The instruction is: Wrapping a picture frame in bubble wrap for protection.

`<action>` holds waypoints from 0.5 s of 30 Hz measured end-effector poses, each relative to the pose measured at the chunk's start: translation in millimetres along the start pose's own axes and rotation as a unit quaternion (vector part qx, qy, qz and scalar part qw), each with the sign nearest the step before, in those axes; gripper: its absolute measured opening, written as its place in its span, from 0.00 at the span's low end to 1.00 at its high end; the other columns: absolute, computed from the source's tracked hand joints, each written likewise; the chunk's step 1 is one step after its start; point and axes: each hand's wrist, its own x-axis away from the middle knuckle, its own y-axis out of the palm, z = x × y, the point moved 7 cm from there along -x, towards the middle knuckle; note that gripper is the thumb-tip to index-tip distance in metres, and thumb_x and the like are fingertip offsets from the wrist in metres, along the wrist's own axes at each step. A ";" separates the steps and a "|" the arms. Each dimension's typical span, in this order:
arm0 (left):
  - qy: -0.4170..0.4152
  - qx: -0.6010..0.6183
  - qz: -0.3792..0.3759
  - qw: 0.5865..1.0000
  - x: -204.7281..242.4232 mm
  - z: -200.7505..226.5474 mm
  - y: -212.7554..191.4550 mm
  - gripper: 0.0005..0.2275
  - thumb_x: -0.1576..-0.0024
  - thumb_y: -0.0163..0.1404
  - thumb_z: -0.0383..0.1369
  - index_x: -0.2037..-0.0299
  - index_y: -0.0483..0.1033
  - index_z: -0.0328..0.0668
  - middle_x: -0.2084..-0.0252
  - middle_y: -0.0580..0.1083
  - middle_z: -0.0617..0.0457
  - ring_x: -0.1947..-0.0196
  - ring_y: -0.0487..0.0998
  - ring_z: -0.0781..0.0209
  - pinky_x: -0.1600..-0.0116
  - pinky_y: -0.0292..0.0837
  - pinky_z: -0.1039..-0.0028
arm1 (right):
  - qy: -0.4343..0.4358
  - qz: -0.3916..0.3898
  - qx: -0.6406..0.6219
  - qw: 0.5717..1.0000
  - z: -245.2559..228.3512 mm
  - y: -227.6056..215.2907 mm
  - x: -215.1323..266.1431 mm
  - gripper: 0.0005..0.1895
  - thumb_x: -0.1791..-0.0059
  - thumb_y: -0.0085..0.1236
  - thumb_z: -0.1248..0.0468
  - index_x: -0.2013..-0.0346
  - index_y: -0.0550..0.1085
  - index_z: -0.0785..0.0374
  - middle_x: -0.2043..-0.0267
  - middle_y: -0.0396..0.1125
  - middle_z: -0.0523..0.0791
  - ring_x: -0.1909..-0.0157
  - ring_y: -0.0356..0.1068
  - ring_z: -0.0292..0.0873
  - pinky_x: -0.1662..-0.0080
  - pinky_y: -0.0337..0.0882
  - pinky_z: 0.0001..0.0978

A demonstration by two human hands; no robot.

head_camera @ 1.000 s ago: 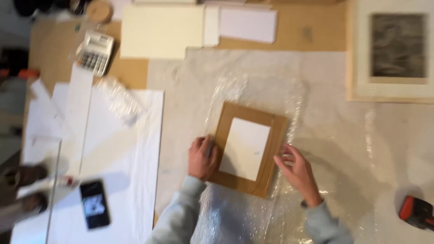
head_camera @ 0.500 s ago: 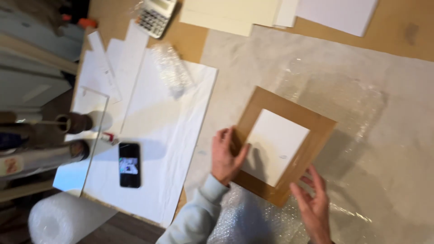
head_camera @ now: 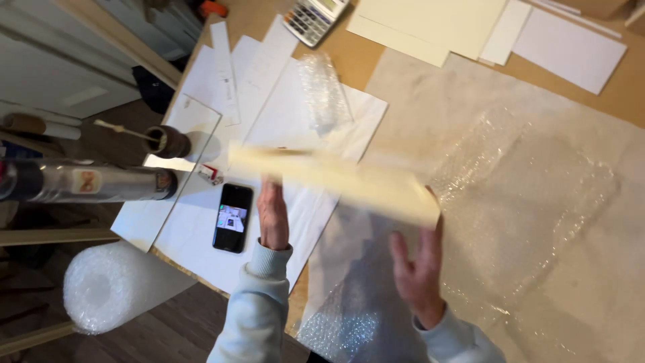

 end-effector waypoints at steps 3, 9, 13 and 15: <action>-0.090 0.224 -0.051 0.969 8.6 10.1 -6.9 0.34 0.32 0.34 0.54 0.24 0.51 0.32 0.22 0.55 0.43 0.22 0.53 0.50 0.20 0.45 0.63 | 0.048 -0.030 -0.102 0.993 -8.2 -7.6 3.5 0.32 0.41 0.42 0.60 0.23 0.52 0.68 0.21 0.50 0.57 0.22 0.55 0.51 0.27 0.64 0.42; -0.172 0.187 -0.152 0.955 11.8 -6.6 -33.4 0.37 0.32 0.29 0.57 0.23 0.49 0.29 0.20 0.52 0.45 0.21 0.52 0.54 0.20 0.45 0.66 | 0.173 -0.044 -0.204 0.963 49.9 15.4 26.2 0.29 0.42 0.38 0.63 0.27 0.54 0.73 0.25 0.55 0.56 0.24 0.55 0.49 0.27 0.56 0.37; -0.149 -0.103 -0.139 0.974 -4.5 -115.7 -90.5 0.34 0.33 0.37 0.55 0.27 0.59 0.33 0.27 0.65 0.43 0.27 0.64 0.51 0.26 0.58 0.63 | 0.238 -0.004 -0.087 0.967 116.3 37.2 45.1 0.27 0.43 0.45 0.66 0.30 0.60 0.73 0.34 0.63 0.54 0.34 0.62 0.46 0.34 0.62 0.38; -0.170 -0.168 -0.086 0.967 3.8 -122.4 -80.5 0.33 0.36 0.41 0.55 0.28 0.60 0.39 0.29 0.65 0.42 0.30 0.66 0.50 0.28 0.59 0.61 | 0.204 -0.002 -0.082 0.976 141.3 40.2 58.7 0.24 0.41 0.45 0.66 0.31 0.60 0.72 0.34 0.62 0.53 0.33 0.63 0.45 0.32 0.62 0.37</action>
